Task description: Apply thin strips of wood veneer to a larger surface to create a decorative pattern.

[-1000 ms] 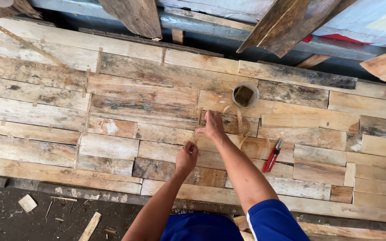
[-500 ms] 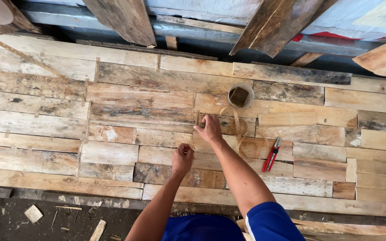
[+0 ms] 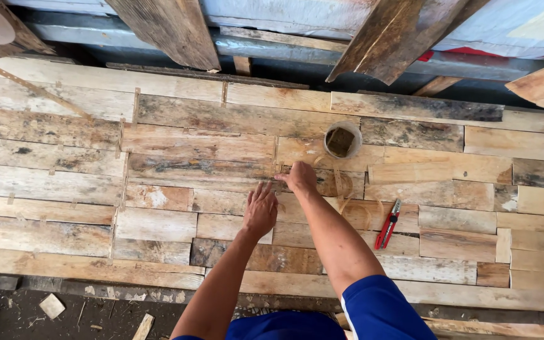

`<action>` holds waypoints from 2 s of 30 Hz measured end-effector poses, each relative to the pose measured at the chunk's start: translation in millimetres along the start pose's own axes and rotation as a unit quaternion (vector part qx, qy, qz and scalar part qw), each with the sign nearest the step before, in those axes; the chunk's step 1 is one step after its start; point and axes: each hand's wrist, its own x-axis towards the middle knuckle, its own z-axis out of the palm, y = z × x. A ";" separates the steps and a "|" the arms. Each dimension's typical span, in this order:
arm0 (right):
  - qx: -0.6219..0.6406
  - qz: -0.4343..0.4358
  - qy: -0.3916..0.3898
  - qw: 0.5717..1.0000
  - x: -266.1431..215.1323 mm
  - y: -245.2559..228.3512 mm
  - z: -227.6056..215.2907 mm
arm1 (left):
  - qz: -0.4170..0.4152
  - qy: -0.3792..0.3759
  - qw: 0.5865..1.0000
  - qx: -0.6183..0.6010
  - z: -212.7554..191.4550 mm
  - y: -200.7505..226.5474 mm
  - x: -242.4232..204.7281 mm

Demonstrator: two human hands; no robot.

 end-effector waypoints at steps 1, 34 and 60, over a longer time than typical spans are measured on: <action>0.000 0.003 0.001 1.000 1.9 0.9 2.5 | 0.002 -0.002 1.000 -0.001 -2.6 1.6 3.0; 0.014 0.020 0.008 1.000 17.9 1.3 -2.8 | -0.033 -0.047 0.998 0.038 -9.9 -3.5 14.7; 0.207 -0.056 0.116 0.970 -16.4 30.0 19.4 | -0.125 0.077 0.985 -0.093 1.3 14.8 23.1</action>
